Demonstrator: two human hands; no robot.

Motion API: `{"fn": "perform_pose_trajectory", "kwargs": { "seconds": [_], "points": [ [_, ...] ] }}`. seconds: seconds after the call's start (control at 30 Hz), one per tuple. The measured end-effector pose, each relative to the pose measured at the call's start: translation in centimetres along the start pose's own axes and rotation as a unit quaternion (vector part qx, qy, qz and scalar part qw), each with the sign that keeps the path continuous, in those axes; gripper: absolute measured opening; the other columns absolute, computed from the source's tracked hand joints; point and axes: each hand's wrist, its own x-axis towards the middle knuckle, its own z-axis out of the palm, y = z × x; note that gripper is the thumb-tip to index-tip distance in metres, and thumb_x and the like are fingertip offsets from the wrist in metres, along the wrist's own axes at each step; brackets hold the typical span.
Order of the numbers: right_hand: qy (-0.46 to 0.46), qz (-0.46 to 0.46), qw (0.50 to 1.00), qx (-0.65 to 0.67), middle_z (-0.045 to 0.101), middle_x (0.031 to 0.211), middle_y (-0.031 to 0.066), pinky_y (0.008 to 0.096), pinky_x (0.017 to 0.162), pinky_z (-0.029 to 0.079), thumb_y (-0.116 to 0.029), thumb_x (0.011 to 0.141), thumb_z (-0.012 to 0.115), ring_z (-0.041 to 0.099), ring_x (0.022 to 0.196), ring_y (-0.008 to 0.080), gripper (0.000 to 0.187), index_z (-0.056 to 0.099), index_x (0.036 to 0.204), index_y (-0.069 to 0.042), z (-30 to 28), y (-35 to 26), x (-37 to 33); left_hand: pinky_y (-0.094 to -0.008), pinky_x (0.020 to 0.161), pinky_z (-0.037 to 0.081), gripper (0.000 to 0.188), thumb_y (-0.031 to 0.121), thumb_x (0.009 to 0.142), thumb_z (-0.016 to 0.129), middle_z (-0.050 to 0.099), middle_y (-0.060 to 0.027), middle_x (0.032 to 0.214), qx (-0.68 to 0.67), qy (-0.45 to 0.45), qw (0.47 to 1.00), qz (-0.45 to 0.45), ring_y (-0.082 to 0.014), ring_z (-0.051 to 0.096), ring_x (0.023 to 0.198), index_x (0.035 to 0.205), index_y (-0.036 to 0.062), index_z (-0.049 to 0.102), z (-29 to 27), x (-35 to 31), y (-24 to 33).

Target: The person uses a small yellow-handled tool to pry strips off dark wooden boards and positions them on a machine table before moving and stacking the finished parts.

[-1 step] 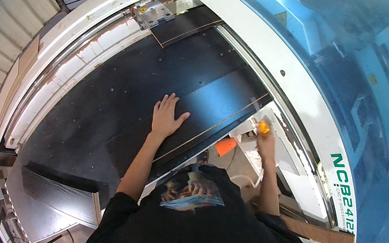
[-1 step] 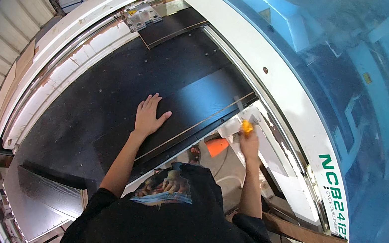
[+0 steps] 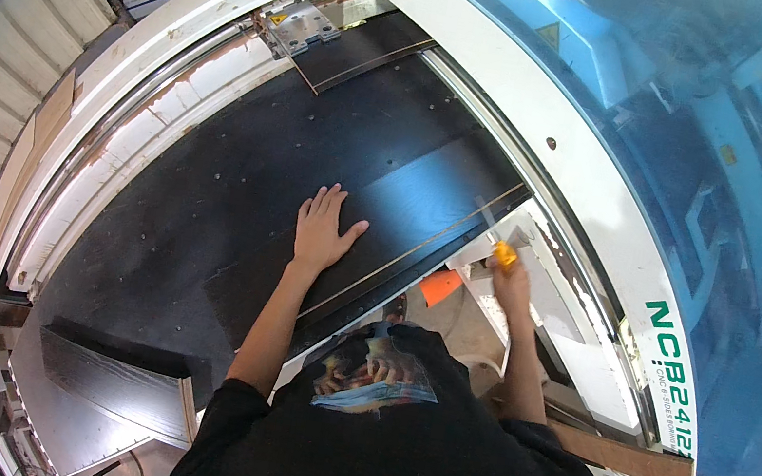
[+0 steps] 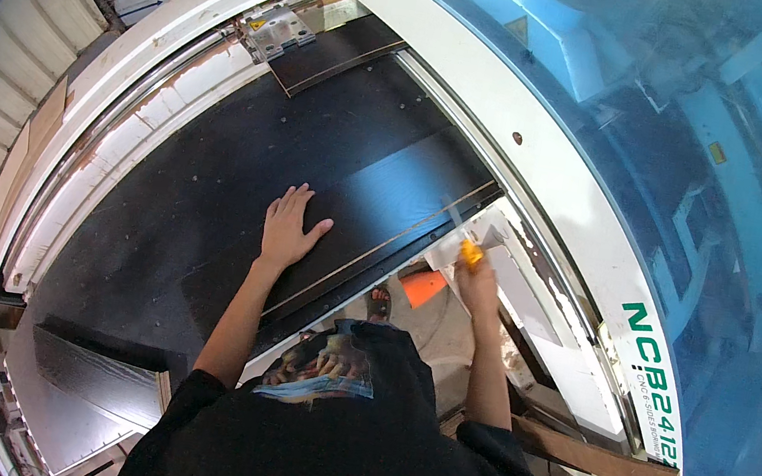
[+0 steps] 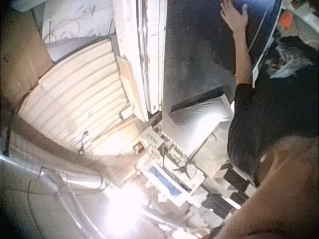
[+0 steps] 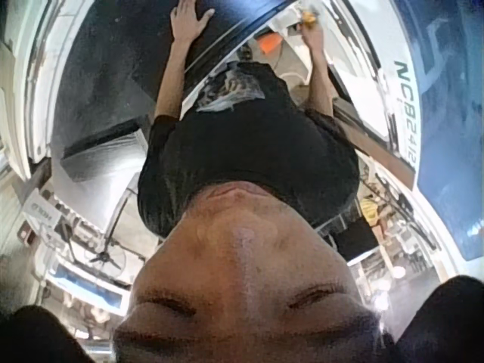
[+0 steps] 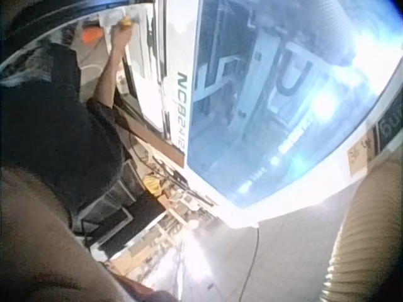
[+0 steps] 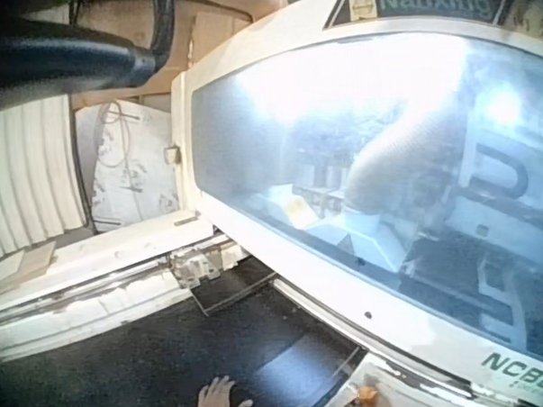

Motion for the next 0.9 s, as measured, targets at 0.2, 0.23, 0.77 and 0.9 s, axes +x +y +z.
{"fn": "perform_pose_trajectory", "kwargs": {
  "seconds": [0.2,0.23,0.77,0.9],
  "points": [
    [-0.157,-0.035,0.983,0.083,0.065,0.088,0.0081,0.0316,0.065,0.054,-0.036,0.098,0.067,0.063,0.074,0.0175,0.044,0.059,0.124,-0.002,0.0,-7.3,-6.0,-0.0485,0.111,0.035,0.065,0.051,0.094,0.064,0.053,-0.0155,0.139,-0.014,0.065,0.998,0.019,-0.0332,0.047,0.131,0.136,0.0024,0.057,-0.4,-0.1,0.2],
    [-0.199,-0.003,0.975,0.099,0.063,0.084,0.0063,0.0299,0.06,0.052,-0.037,0.098,0.067,0.062,0.07,0.0156,0.042,0.059,0.12,-0.002,-0.6,-7.7,-6.3,-0.0477,0.109,0.037,0.063,0.049,0.093,0.065,0.055,-0.0152,0.135,-0.016,0.065,0.998,0.013,-0.0326,0.049,0.128,0.135,0.0029,0.058,-0.6,-0.2,0.4],
    [-0.032,0.075,0.994,0.074,0.059,0.071,0.0028,0.0294,0.05,0.048,-0.031,0.097,0.067,0.057,0.056,0.0127,0.036,0.061,0.113,0.001,-6.2,-4.5,-4.0,-0.0435,0.092,0.045,0.047,0.039,0.094,0.067,0.059,-0.0127,0.11,-0.039,0.089,0.995,0.019,-0.0305,0.056,0.104,0.13,0.0087,0.065,-0.2,0.3,-0.3],
    [-0.244,0.109,0.957,0.115,0.059,0.072,0.0029,0.029,0.049,0.047,-0.031,0.096,0.07,0.056,0.055,0.0129,0.044,0.058,0.123,0.002,-9.2,-5.0,-3.0,-0.0434,0.091,0.045,0.046,0.038,0.094,0.067,0.059,-0.0121,0.109,-0.044,0.098,0.994,0.026,-0.0308,0.056,0.102,0.13,0.0097,0.065,-0.1,0.4,-0.6]
  ]
}}
